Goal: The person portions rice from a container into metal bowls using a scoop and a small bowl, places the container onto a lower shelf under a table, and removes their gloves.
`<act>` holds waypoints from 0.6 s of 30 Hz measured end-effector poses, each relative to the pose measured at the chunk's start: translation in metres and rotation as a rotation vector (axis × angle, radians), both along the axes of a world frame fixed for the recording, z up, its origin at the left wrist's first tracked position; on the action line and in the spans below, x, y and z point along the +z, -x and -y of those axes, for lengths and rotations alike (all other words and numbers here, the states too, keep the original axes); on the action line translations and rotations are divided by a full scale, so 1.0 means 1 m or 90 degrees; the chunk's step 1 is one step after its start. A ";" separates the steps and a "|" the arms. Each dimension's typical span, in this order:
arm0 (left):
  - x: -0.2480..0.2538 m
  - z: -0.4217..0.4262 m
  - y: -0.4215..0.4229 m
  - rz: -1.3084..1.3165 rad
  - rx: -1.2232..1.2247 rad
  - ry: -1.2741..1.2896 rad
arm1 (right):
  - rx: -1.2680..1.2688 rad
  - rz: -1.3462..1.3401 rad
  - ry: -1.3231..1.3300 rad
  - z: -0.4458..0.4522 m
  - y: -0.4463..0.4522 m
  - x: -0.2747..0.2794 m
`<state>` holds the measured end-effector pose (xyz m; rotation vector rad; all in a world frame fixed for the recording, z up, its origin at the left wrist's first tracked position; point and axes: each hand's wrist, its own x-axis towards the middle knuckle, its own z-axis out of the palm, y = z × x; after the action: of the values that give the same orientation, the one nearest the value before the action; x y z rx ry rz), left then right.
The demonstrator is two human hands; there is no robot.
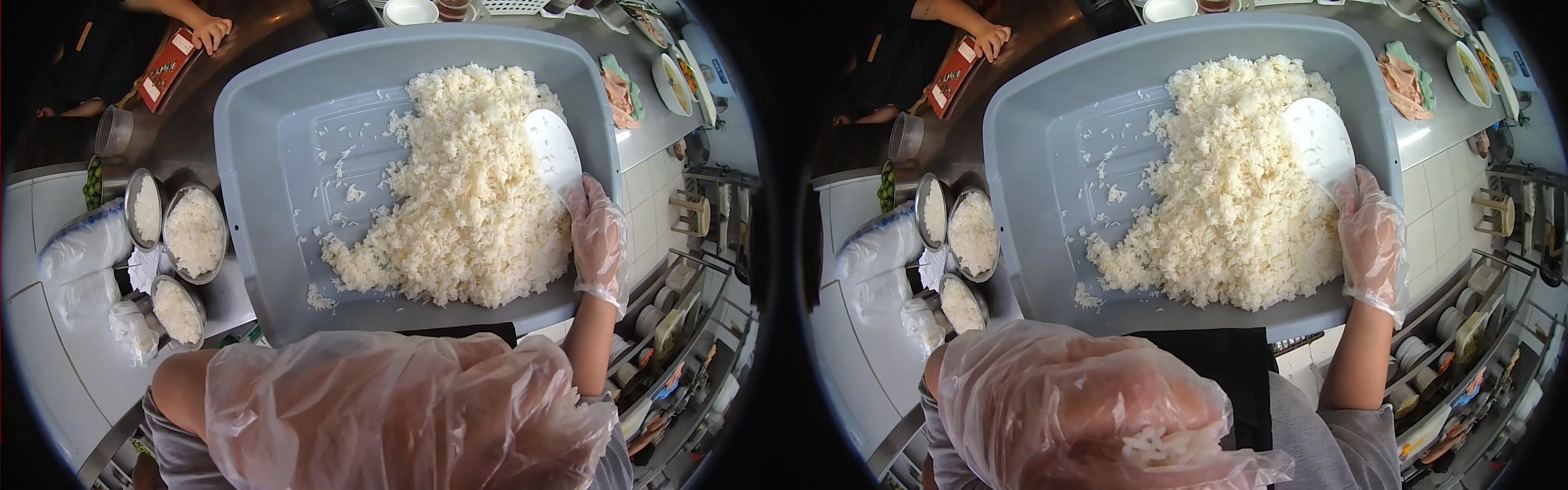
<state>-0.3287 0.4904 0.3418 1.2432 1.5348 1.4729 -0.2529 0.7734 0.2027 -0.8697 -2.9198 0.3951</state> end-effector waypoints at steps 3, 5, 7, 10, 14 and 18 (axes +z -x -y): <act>0.001 0.001 -0.002 -0.017 0.006 0.001 | 0.008 -0.001 -0.010 -0.001 -0.001 0.000; 0.002 0.001 -0.004 -0.028 0.007 0.005 | 0.006 -0.001 -0.006 -0.001 -0.001 -0.001; 0.003 0.003 -0.004 -0.038 0.016 0.009 | 0.005 -0.002 -0.001 -0.001 -0.001 -0.002; 0.003 0.004 -0.006 -0.055 0.022 0.014 | 0.007 -0.003 -0.012 -0.001 -0.001 -0.002; 0.007 0.009 -0.009 -0.076 0.039 0.020 | 0.010 0.007 -0.018 -0.001 -0.001 -0.002; 0.011 0.027 -0.007 -0.117 0.139 0.054 | 0.019 -0.003 -0.013 -0.005 -0.003 -0.005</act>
<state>-0.3216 0.4639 0.3527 1.2200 1.8860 1.4417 -0.2501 0.7782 0.1974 -0.8215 -2.9307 0.3673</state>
